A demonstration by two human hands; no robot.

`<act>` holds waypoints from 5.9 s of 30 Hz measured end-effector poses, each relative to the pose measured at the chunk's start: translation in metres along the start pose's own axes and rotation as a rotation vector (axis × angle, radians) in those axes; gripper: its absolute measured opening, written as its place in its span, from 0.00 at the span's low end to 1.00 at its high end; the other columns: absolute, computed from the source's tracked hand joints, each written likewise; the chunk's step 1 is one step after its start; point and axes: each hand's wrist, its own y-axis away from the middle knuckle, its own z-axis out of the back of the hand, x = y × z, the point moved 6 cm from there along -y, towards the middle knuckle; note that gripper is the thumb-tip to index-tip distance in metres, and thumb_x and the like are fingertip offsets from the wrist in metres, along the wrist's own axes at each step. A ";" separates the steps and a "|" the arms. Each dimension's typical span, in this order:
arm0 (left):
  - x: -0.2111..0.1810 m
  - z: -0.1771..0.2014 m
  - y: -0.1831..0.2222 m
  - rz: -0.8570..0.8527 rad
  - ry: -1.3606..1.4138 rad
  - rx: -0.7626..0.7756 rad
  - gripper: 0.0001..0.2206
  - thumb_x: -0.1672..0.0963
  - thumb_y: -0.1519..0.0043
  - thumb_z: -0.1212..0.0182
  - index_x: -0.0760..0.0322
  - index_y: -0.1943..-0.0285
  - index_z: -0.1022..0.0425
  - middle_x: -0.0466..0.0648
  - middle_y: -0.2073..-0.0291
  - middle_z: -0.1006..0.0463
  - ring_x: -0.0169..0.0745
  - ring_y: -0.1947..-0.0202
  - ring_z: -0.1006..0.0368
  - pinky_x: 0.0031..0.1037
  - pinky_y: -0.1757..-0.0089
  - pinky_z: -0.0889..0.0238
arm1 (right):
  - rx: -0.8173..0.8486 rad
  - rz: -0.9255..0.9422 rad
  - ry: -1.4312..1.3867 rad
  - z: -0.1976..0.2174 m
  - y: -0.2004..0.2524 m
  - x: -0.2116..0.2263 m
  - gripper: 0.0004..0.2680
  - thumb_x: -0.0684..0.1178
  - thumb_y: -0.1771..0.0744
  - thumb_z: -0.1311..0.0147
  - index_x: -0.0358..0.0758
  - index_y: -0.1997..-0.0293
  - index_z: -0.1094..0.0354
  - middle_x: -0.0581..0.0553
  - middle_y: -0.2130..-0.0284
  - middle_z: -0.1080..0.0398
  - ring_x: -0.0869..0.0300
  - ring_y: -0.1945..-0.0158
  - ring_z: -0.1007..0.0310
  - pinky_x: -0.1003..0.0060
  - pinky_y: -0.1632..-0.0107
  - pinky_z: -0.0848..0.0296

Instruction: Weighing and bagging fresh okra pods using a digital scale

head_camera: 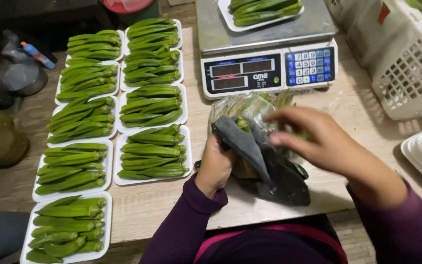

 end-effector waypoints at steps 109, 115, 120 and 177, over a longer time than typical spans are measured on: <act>-0.002 -0.005 -0.005 0.315 -0.328 -0.105 0.12 0.64 0.48 0.30 0.68 0.55 0.16 0.48 0.58 0.13 0.35 0.57 0.21 0.27 0.54 0.26 | -0.396 -0.286 -0.489 -0.049 0.062 -0.060 0.10 0.40 0.35 0.39 0.36 0.49 0.22 0.45 0.73 0.26 0.66 0.67 0.34 0.65 0.56 0.30; -0.002 -0.005 -0.003 0.331 -0.348 -0.102 0.12 0.64 0.48 0.30 0.67 0.55 0.16 0.48 0.59 0.13 0.34 0.58 0.21 0.27 0.54 0.26 | -0.396 -0.254 -0.423 -0.051 0.062 -0.054 0.11 0.40 0.37 0.35 0.36 0.51 0.21 0.42 0.74 0.25 0.61 0.69 0.29 0.64 0.56 0.29; -0.003 -0.005 -0.002 0.340 -0.364 -0.095 0.12 0.63 0.48 0.29 0.67 0.55 0.15 0.47 0.59 0.12 0.33 0.58 0.21 0.26 0.55 0.26 | -0.368 -0.226 -0.384 -0.049 0.061 -0.052 0.10 0.42 0.38 0.33 0.38 0.54 0.20 0.42 0.73 0.25 0.60 0.68 0.28 0.62 0.56 0.28; -0.035 0.043 0.045 0.381 -0.680 -0.260 0.18 0.61 0.41 0.38 0.60 0.42 0.30 0.47 0.60 0.20 0.27 0.77 0.31 0.18 0.66 0.37 | -0.042 0.022 0.495 0.032 0.026 -0.120 0.09 0.52 0.34 0.41 0.46 0.51 0.24 0.54 0.69 0.21 0.54 0.64 0.35 0.57 0.63 0.37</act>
